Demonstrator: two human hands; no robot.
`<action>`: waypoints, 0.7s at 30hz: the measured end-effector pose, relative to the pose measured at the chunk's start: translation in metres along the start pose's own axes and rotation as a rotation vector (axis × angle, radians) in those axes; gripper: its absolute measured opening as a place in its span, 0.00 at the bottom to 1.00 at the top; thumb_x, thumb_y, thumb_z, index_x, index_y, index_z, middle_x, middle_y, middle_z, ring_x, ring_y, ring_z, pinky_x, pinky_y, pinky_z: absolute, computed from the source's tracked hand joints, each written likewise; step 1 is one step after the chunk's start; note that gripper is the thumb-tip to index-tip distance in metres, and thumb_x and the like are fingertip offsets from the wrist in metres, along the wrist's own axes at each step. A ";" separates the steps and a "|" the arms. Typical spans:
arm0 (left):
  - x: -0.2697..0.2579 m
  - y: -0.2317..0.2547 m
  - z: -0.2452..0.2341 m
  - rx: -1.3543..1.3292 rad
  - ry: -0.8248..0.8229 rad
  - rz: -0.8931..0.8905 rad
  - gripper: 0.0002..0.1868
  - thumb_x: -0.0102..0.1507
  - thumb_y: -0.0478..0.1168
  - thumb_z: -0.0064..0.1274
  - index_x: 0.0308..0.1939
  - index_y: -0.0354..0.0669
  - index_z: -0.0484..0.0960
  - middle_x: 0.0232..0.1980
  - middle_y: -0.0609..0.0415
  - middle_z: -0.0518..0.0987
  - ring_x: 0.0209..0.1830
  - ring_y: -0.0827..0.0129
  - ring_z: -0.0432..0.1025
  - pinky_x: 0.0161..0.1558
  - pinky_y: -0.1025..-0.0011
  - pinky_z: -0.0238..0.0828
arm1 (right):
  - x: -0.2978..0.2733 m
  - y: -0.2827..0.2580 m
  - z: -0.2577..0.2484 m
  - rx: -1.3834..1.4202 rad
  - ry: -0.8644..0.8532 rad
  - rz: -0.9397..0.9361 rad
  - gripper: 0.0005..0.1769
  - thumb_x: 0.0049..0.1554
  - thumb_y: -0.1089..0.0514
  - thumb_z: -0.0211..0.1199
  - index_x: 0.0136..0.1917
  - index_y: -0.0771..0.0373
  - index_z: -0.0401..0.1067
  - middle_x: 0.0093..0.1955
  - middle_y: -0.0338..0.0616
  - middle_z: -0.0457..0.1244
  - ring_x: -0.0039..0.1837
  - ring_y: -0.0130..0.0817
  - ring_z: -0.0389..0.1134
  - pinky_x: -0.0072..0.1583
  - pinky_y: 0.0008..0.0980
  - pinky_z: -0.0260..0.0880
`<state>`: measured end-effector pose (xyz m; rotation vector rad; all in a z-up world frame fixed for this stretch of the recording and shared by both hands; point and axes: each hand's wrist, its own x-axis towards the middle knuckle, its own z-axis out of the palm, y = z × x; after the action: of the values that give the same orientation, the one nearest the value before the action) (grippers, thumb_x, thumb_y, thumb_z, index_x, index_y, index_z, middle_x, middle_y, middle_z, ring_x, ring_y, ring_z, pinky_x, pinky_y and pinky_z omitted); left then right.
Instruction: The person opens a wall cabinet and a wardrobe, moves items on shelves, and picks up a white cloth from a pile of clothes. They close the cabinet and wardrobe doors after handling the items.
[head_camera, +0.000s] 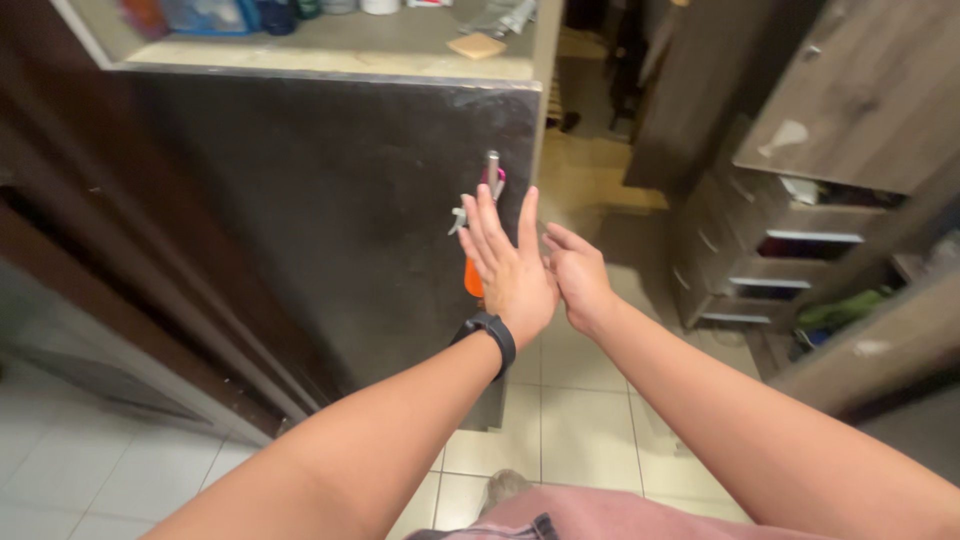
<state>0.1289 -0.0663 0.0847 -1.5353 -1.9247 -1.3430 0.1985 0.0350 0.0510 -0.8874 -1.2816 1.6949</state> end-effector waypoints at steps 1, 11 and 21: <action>-0.005 0.004 0.001 -0.045 -0.041 0.018 0.49 0.55 0.32 0.56 0.79 0.50 0.53 0.82 0.32 0.35 0.84 0.34 0.26 0.77 0.36 0.26 | -0.004 0.000 -0.006 0.010 0.042 0.012 0.32 0.59 0.70 0.47 0.77 0.68 0.56 0.79 0.58 0.54 0.75 0.48 0.61 0.71 0.37 0.63; -0.025 0.043 0.044 -0.271 -0.368 0.198 0.54 0.51 0.26 0.54 0.80 0.49 0.51 0.83 0.36 0.37 0.85 0.37 0.28 0.80 0.41 0.27 | -0.031 -0.001 -0.113 -0.061 0.537 0.080 0.28 0.59 0.68 0.48 0.72 0.60 0.65 0.65 0.51 0.64 0.55 0.39 0.70 0.44 0.34 0.69; -0.015 0.107 0.173 -0.344 -0.495 0.085 0.53 0.47 0.27 0.57 0.76 0.42 0.52 0.77 0.32 0.41 0.80 0.34 0.34 0.75 0.38 0.30 | 0.038 0.012 -0.292 -0.182 1.062 -0.048 0.30 0.50 0.71 0.54 0.66 0.56 0.62 0.56 0.50 0.64 0.49 0.37 0.69 0.46 0.36 0.68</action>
<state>0.2779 0.0636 0.0363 -2.2689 -1.9294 -1.4090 0.4394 0.1837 -0.0315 -1.5483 -0.6897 0.8033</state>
